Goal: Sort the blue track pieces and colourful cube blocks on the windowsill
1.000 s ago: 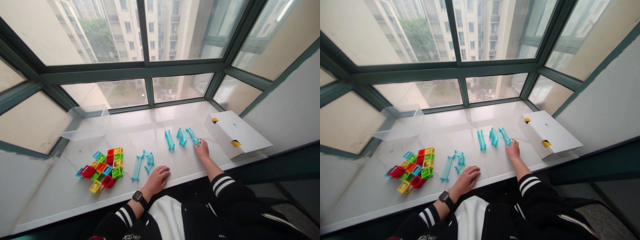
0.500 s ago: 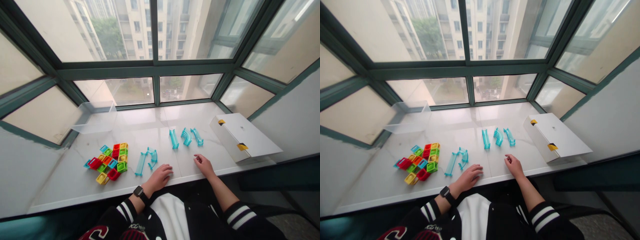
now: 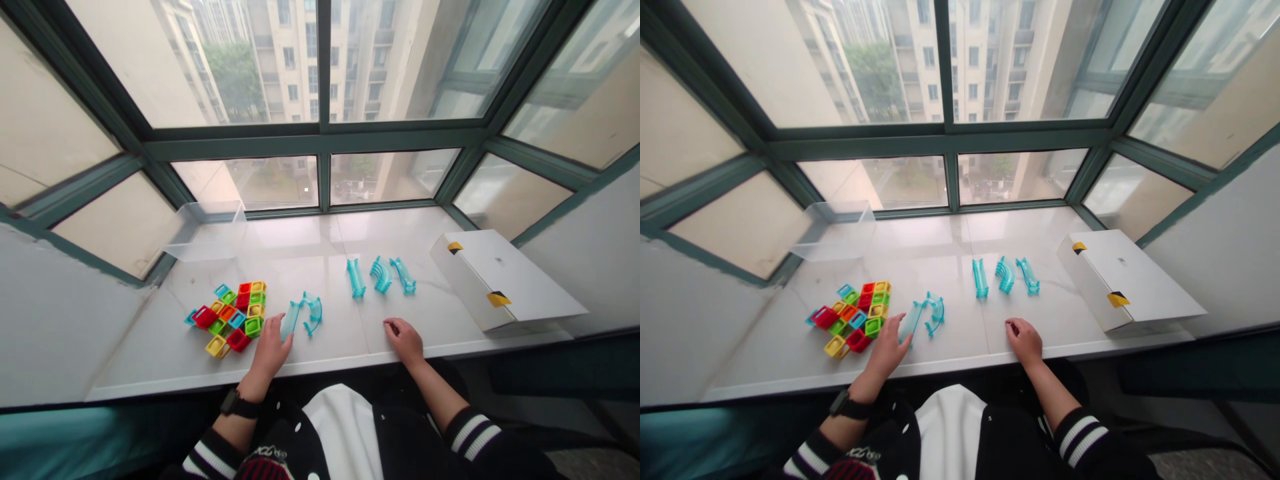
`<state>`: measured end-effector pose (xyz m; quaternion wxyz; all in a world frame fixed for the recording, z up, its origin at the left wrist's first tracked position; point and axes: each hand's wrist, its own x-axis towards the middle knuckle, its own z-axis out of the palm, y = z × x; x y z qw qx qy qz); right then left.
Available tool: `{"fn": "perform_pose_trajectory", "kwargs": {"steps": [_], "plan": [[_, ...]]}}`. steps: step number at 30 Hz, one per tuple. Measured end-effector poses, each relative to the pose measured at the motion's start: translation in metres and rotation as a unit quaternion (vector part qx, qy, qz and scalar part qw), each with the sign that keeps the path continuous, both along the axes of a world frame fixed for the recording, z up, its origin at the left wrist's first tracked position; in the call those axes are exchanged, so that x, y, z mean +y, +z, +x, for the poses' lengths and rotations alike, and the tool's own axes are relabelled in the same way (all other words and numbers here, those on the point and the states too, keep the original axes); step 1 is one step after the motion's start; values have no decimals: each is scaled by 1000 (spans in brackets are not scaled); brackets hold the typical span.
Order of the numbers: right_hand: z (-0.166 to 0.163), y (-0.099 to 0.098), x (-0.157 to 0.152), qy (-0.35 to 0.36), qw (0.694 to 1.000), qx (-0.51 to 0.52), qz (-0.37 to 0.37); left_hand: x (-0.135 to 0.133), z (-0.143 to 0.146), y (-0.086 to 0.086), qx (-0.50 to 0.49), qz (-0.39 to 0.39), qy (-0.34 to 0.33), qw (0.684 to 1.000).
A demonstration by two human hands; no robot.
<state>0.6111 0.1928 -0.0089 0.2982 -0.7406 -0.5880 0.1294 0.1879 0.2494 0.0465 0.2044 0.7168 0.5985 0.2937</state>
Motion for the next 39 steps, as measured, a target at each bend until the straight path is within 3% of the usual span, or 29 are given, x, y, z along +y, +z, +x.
{"fn": "perform_pose_trajectory", "kwargs": {"steps": [5,12,21,28,33,39], "plan": [[1,-3,0,6,1000,-12,15,-11,-4,-15,-5,-80,22,997],[1,-4,0,13,999,-20,25,-12,-5,-5,39,-165,38,985],[1,-3,0,14,999,-23,27,-15,-17,4,-107,-284,76,950],[2,-3,0,13,999,-23,24,-14,-17,17,-234,-324,111,910],[1,-3,0,10,999,-21,22,-17,-11,19,-364,-361,130,849],[1,0,0,8,1000,-22,17,-20,-7,26,-542,-424,133,713]]}}
